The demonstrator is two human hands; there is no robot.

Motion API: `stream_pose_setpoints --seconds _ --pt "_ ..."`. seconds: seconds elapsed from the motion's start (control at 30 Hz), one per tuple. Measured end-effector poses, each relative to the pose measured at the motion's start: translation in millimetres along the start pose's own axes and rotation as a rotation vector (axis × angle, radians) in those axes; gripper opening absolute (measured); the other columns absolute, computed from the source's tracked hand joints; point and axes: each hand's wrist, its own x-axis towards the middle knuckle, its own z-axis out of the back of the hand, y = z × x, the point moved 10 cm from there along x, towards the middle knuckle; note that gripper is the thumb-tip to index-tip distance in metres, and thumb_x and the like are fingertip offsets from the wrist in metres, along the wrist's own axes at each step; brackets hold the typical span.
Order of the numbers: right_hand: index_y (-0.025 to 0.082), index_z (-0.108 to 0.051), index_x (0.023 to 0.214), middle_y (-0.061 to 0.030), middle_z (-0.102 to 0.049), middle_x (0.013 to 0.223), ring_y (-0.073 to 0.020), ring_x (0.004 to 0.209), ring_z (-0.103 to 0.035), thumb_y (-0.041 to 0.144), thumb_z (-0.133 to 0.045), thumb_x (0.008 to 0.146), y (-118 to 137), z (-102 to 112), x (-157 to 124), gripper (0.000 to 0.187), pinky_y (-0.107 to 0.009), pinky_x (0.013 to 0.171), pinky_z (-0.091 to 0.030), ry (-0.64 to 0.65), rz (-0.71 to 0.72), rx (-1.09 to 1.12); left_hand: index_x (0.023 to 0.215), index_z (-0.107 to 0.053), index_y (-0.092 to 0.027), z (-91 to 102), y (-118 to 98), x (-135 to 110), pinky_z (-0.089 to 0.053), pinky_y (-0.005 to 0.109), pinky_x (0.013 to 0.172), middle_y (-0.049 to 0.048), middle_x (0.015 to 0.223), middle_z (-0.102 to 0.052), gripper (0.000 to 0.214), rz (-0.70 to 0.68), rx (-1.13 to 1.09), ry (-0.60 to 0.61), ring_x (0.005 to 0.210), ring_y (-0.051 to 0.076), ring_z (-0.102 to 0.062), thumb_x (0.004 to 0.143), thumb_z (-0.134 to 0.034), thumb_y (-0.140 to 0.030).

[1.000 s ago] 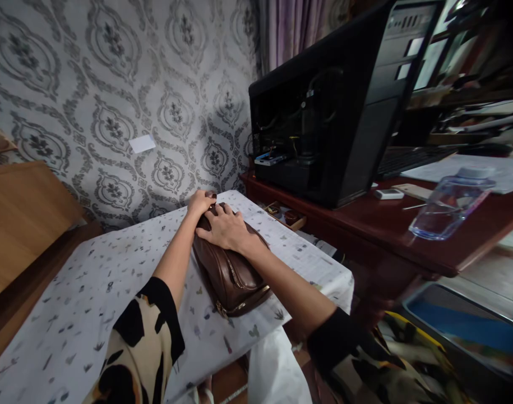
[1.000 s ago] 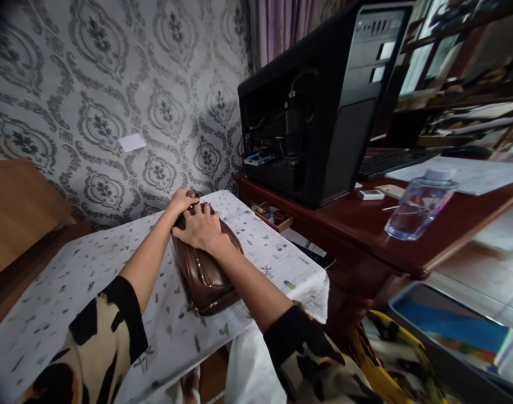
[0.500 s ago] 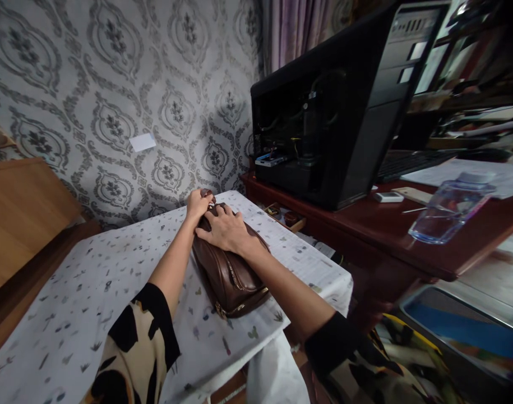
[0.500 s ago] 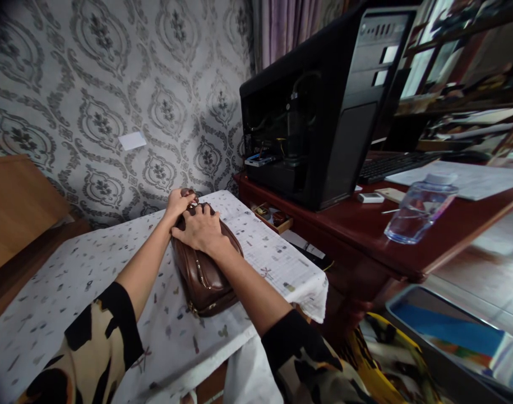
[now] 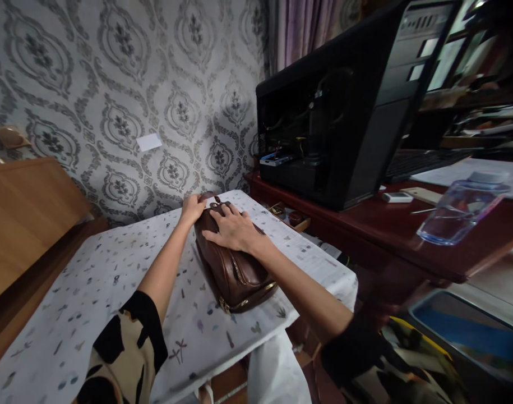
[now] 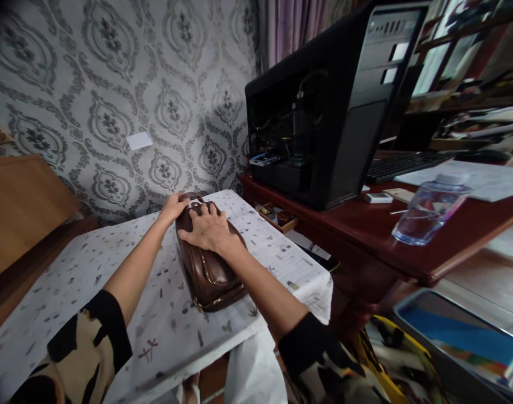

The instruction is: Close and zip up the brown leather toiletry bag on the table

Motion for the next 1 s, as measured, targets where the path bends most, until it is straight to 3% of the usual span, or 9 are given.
stream_pose_setpoints --seconds 0.17,0.43,0.8,1.0 --pt "0.017 -0.039 0.16 -0.0194 -0.029 0.168 -0.0381 0.157 -0.02 0.061 -0.046 0.1 0.7 0.8 -12.8 0.075 -0.06 0.121 -0.026 0.023 0.027 -0.007 0.084 -0.075 -0.017 18.5 6.2 -15.4 -0.048 0.032 0.085 0.0134 0.094 -0.078 0.022 0.034 0.195 -0.033 0.1 0.028 -0.07 0.089 -0.064 -0.036" --pt "0.018 -0.041 0.159 -0.0189 -0.034 0.166 -0.0381 0.155 -0.024 0.062 -0.045 0.101 -1.3 -0.2 -12.8 0.073 -0.06 0.119 -0.029 -0.04 0.036 -0.003 0.102 -0.077 -0.017 25.9 -10.6 -28.0 -0.048 0.033 0.082 0.0187 0.111 -0.076 0.032 0.046 0.34 -0.062 0.106 0.031 -0.07 0.095 -0.058 -0.042" --pt "0.017 -0.039 0.16 -0.0204 -0.033 0.166 -0.0395 0.155 -0.025 0.062 -0.045 0.1 -1.3 -1.9 -11.7 0.075 -0.062 0.117 -0.03 -0.047 0.028 0.003 0.099 -0.075 -0.02 31.6 -32.7 -37.8 -0.047 0.033 0.085 0.0149 0.108 -0.076 0.027 -0.035 0.315 -0.052 0.106 0.03 -0.069 0.097 -0.051 -0.033" --pt "0.017 -0.04 0.159 -0.0202 -0.034 0.166 -0.0397 0.154 -0.026 0.059 -0.047 0.101 -0.4 -1.2 -13.3 0.072 -0.062 0.117 -0.03 -0.051 0.025 -0.007 0.093 -0.072 -0.02 23.0 -43.0 -24.6 -0.047 0.031 0.082 0.0114 0.1 -0.075 0.018 -0.051 0.239 0.012 0.099 0.027 -0.068 0.092 -0.057 -0.031"
